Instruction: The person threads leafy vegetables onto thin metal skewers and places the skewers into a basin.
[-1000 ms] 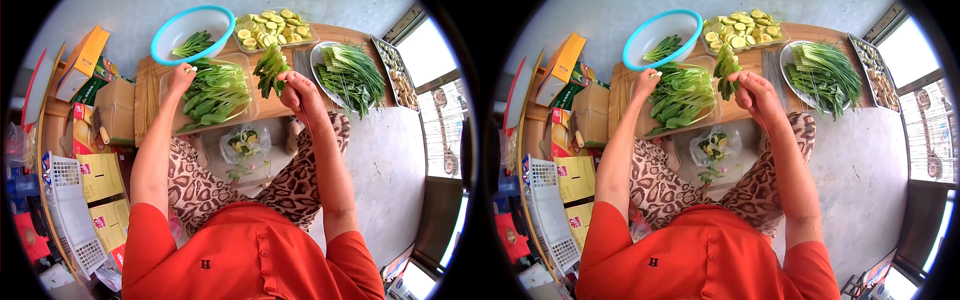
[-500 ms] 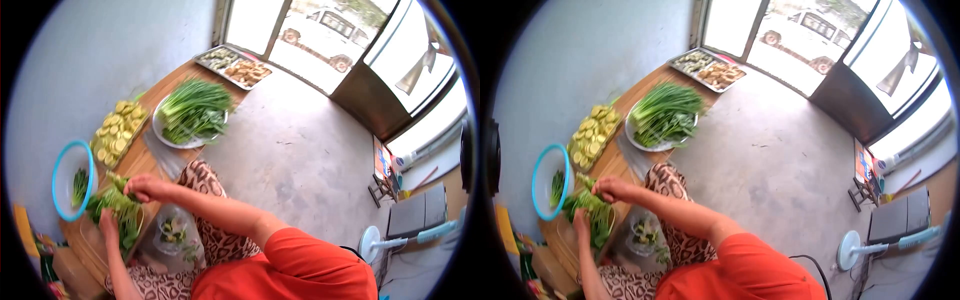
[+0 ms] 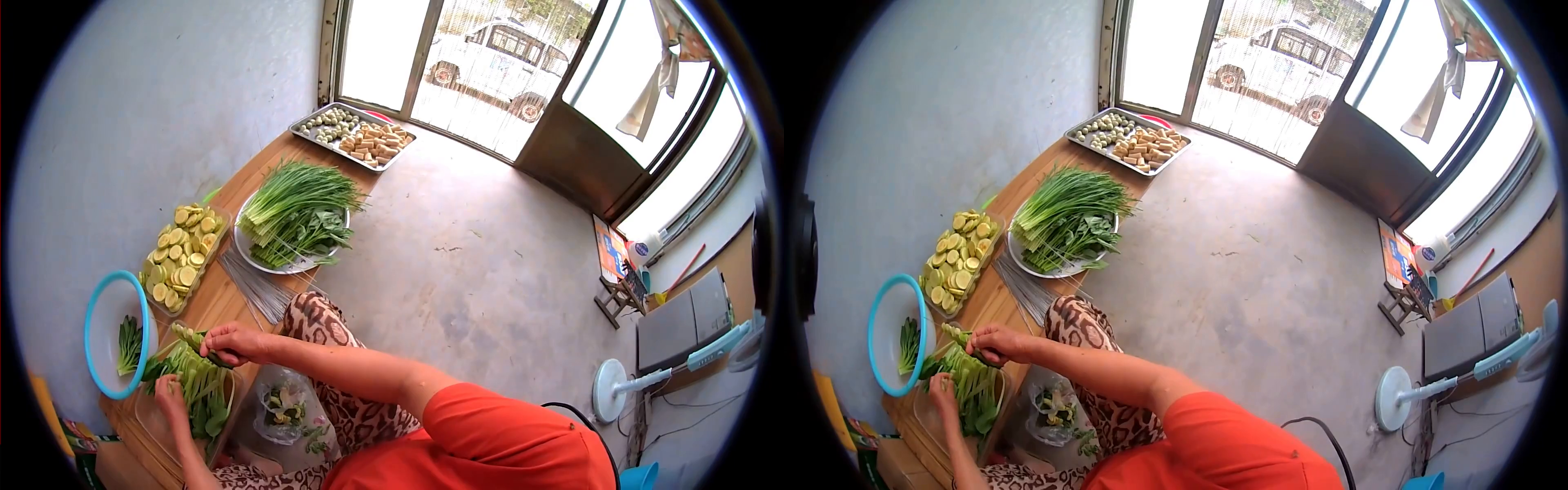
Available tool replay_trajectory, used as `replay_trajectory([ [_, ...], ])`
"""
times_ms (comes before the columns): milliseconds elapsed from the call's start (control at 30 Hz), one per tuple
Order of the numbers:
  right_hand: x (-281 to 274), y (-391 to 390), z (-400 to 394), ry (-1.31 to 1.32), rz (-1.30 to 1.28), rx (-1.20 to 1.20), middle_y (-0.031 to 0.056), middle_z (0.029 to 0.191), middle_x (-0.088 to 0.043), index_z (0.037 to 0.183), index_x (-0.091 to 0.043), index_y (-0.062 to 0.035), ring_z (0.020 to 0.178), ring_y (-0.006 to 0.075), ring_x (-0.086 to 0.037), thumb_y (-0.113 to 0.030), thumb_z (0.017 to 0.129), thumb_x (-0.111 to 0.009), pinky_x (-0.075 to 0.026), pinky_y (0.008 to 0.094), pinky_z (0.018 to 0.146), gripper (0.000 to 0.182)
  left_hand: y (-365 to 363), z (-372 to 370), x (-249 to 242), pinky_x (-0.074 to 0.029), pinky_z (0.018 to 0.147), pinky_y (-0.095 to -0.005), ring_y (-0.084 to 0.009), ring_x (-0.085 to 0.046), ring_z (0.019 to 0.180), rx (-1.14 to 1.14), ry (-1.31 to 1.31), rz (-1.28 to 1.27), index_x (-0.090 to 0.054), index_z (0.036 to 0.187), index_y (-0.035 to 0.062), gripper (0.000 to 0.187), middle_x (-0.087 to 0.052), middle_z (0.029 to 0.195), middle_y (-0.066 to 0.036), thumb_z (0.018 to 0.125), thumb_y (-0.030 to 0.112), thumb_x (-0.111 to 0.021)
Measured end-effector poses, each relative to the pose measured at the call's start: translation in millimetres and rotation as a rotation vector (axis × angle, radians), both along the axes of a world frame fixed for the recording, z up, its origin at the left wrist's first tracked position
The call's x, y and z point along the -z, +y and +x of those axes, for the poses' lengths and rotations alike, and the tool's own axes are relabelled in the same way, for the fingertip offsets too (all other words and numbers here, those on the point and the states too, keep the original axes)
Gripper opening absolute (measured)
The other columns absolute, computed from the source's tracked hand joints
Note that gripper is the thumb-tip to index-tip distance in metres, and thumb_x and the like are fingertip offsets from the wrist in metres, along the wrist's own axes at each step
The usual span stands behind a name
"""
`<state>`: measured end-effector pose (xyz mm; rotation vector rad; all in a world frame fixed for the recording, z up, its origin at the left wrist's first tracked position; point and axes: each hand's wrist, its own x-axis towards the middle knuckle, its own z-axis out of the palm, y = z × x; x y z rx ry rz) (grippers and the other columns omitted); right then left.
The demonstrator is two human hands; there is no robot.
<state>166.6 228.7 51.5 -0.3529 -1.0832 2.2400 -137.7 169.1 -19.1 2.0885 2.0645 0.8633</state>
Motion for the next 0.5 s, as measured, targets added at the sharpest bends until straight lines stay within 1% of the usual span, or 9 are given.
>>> replay_trajectory([
  [67, 2, 0, -2, -0.009, -0.014, -0.007, -0.0005, 0.045, -0.043, 0.091, -0.06, -0.0042, 0.034, 0.0082, -0.032, -0.016, 0.093, -0.045, -0.023, 0.0226, 0.035, 0.02, -5, -16, -12, -0.046, 0.076, -0.032, -0.0203, -0.058, 0.087, -0.115, -0.351, -0.057, -0.059, 0.093, 0.0017, 0.015, -0.06, 0.092, -0.009, 0.08, -0.005, -0.057],
  [133, 3, -1, -4, -0.004, -0.012, -0.03, -0.0003, 0.046, -0.043, 0.092, -0.059, -0.0044, 0.035, 0.0082, -0.032, -0.017, 0.093, -0.044, -0.023, 0.0228, 0.035, 0.02, -12, -33, -37, -0.046, 0.079, -0.0286, -0.0128, -0.057, 0.089, -0.201, -0.537, -0.066, -0.06, 0.101, 0.001, 0.017, -0.063, 0.098, -0.004, 0.085, -0.001, -0.055],
  [167, 3, 0, -4, 0.0, -0.004, -0.044, -0.0002, 0.046, -0.043, 0.092, -0.059, -0.0047, 0.035, 0.0083, -0.032, -0.017, 0.093, -0.044, -0.023, 0.0229, 0.034, 0.02, -9, -71, -16, -0.046, 0.079, -0.0272, -0.0117, -0.056, 0.089, -0.124, -0.769, -0.006, -0.061, 0.107, 0.0002, 0.02, -0.063, 0.103, -0.003, 0.088, 0.002, -0.055],
  [200, 3, 0, -4, 0.003, -0.006, -0.056, -0.0002, 0.046, -0.043, 0.092, -0.059, -0.0047, 0.035, 0.0083, -0.032, -0.017, 0.093, -0.044, -0.023, 0.0229, 0.034, 0.02, -16, -74, -34, -0.046, 0.08, -0.0239, -0.0117, -0.057, 0.091, -0.153, -0.907, -0.041, -0.058, 0.115, 0.0008, 0.026, -0.063, 0.105, -0.003, 0.091, 0.007, -0.054],
  [267, 3, -1, -7, -0.017, 0.051, -0.067, 0.0, 0.046, -0.043, 0.094, -0.059, -0.0057, 0.036, 0.0082, -0.033, -0.018, 0.094, -0.044, -0.023, 0.0228, 0.035, 0.02, -37, -41, -96, -0.043, 0.081, -0.0248, -0.0103, -0.053, 0.1, -0.239, -1.04, -0.07, -0.056, 0.121, 0.0018, 0.032, -0.06, 0.116, -0.005, 0.092, 0.016, -0.054],
  [333, -6, -6, -3, -0.159, 0.103, -0.029, -0.0018, 0.049, -0.043, 0.094, -0.065, -0.0067, 0.04, 0.0072, -0.036, -0.018, 0.092, -0.049, -0.026, 0.022, 0.039, 0.02, -46, -25, -114, -0.043, 0.083, -0.0266, -0.0116, -0.052, 0.106, -0.094, -1.187, -0.016, -0.052, 0.125, 0.0017, 0.036, -0.058, 0.121, -0.005, 0.093, 0.019, -0.052],
  [367, -9, -10, -5, -0.2, 0.086, -0.003, -0.0018, 0.049, -0.042, 0.094, -0.066, -0.0087, 0.041, 0.0072, -0.036, -0.019, 0.091, -0.051, -0.026, 0.0219, 0.039, 0.019, -49, -21, -117, -0.044, 0.089, -0.0299, -0.0161, -0.054, 0.107, -0.099, -1.222, -0.003, -0.054, 0.123, 0.0029, 0.034, -0.058, 0.121, -0.007, 0.092, 0.018, -0.053],
  [467, -4, -15, -9, -0.274, 0.071, -0.026, -0.0023, 0.053, -0.042, 0.097, -0.066, -0.0083, 0.046, 0.0072, -0.038, -0.019, 0.092, -0.05, -0.029, 0.022, 0.043, 0.02, -53, -11, -99, -0.045, 0.087, -0.0297, -0.0155, -0.057, 0.1, -0.078, -1.454, 0.026, -0.055, 0.118, 0.0012, 0.035, -0.063, 0.113, -0.013, 0.088, 0.018, -0.06],
  [500, -10, -19, -12, -0.285, 0.032, -0.059, -0.0026, 0.052, -0.041, 0.098, -0.066, -0.0075, 0.045, 0.0068, -0.037, -0.02, 0.093, -0.049, -0.029, 0.0216, 0.044, 0.021, -50, -25, -74, -0.046, 0.083, -0.0284, -0.0141, -0.058, 0.097, -0.063, -1.534, -0.003, -0.056, 0.118, 0.0019, 0.036, -0.063, 0.113, -0.013, 0.087, 0.019, -0.062],
])
